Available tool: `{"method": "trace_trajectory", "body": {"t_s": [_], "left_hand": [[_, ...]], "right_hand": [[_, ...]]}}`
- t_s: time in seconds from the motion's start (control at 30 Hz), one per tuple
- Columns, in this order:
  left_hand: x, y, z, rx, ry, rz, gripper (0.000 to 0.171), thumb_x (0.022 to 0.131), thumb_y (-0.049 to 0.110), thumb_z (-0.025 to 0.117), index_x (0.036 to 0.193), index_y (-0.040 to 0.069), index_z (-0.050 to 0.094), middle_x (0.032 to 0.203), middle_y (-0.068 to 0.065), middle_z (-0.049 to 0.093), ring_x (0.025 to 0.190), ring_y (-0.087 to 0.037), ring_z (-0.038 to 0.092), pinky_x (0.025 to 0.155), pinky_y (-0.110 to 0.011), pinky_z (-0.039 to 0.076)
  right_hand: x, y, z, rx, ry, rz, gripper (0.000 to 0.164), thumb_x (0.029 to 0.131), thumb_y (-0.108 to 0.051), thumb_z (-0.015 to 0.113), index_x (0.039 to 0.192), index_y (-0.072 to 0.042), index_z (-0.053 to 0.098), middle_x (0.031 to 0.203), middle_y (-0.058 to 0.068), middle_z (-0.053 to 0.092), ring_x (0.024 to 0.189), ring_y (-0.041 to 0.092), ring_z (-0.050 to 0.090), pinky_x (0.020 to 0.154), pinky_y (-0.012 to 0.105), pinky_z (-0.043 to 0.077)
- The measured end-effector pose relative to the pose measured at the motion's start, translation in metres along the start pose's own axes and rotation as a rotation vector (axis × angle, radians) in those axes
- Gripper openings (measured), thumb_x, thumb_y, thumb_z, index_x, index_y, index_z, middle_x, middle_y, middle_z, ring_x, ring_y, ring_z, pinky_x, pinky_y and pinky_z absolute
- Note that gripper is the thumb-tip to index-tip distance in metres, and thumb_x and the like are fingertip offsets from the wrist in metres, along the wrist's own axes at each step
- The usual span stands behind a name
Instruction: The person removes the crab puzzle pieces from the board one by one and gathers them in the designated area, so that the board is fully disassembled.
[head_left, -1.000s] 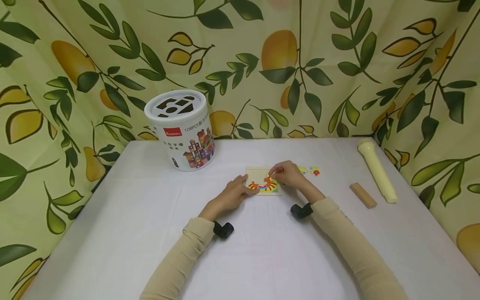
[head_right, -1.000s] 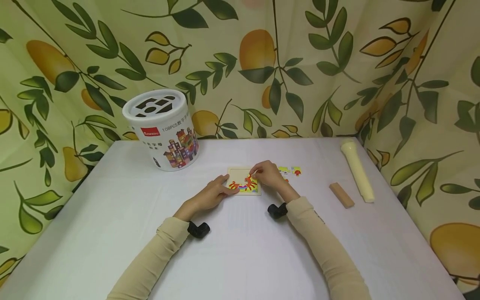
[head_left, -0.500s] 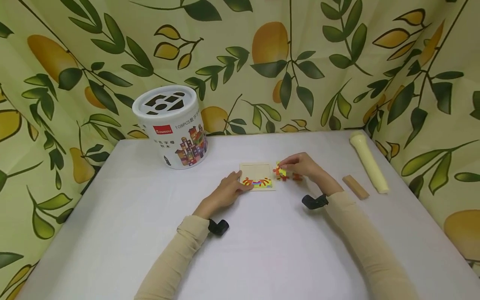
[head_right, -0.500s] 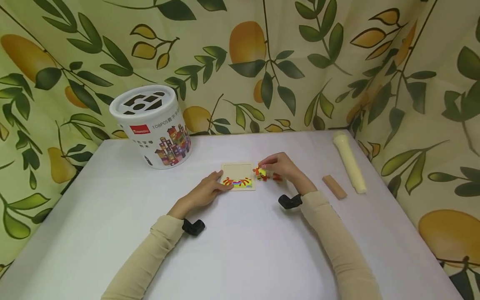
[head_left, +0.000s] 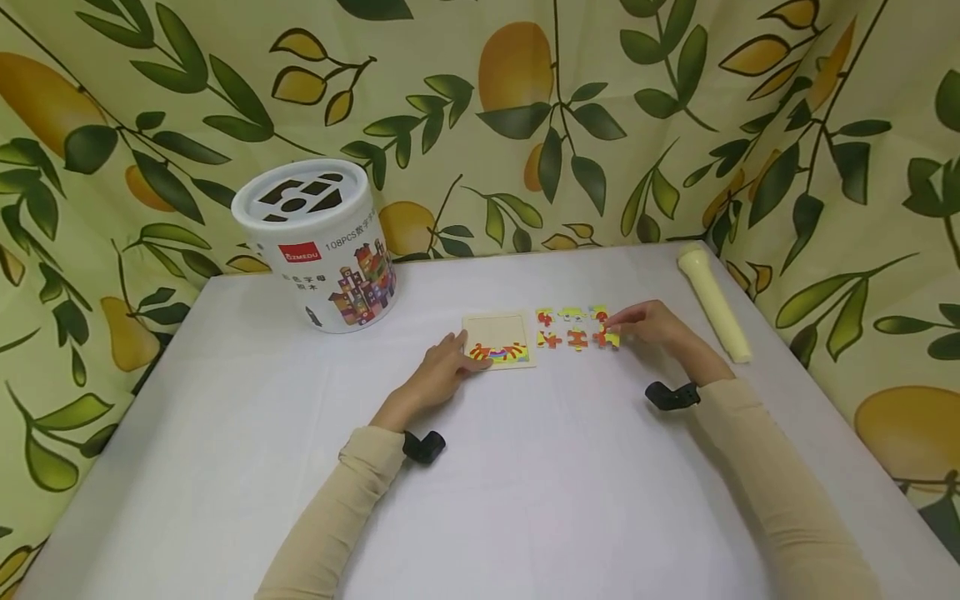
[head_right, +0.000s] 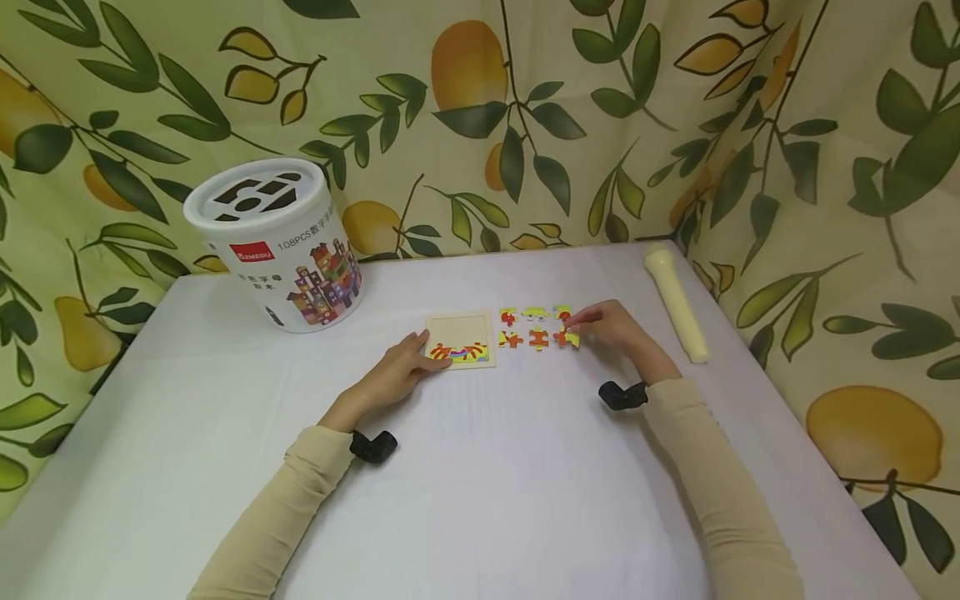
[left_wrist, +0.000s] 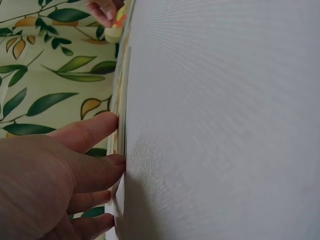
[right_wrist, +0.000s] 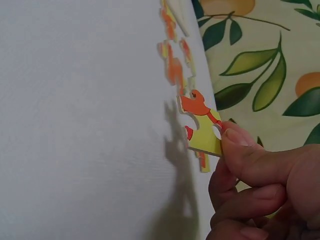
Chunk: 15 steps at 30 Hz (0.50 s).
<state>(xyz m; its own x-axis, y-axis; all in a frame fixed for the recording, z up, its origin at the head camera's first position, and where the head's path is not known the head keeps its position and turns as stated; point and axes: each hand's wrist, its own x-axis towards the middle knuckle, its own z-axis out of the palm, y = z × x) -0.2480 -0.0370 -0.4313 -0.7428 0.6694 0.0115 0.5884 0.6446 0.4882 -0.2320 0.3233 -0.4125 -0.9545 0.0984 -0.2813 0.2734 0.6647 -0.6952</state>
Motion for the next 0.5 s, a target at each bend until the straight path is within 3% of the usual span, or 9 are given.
{"method": "trace_trajectory", "body": {"t_s": [0.27,0.5], "left_hand": [[-0.001,-0.003,0.002,-0.010,0.002,0.005,0.036,0.090,0.000,0.052,0.118,0.020,0.064,0.145,-0.028,0.027,0.135,-0.046,0.023,0.106,-0.060,0.023],[0.000,-0.004,-0.004,-0.038,0.002,0.034,0.036,0.090,0.008,0.055,0.124,0.020,0.059,0.145,-0.027,0.029,0.135,-0.044,0.024,0.108,-0.057,0.023]], "right_hand": [[0.012,0.006,0.016,-0.064,0.048,0.003,0.027,0.090,-0.017,0.058,0.109,0.002,0.064,0.117,0.022,0.056,0.105,0.030,0.047,0.089,0.041,0.042],[0.003,-0.002,0.015,-0.082,0.102,-0.040,0.025,0.090,-0.016,0.057,0.106,0.001,0.066,0.113,0.022,0.058,0.104,0.031,0.047,0.084,0.041,0.041]]}}
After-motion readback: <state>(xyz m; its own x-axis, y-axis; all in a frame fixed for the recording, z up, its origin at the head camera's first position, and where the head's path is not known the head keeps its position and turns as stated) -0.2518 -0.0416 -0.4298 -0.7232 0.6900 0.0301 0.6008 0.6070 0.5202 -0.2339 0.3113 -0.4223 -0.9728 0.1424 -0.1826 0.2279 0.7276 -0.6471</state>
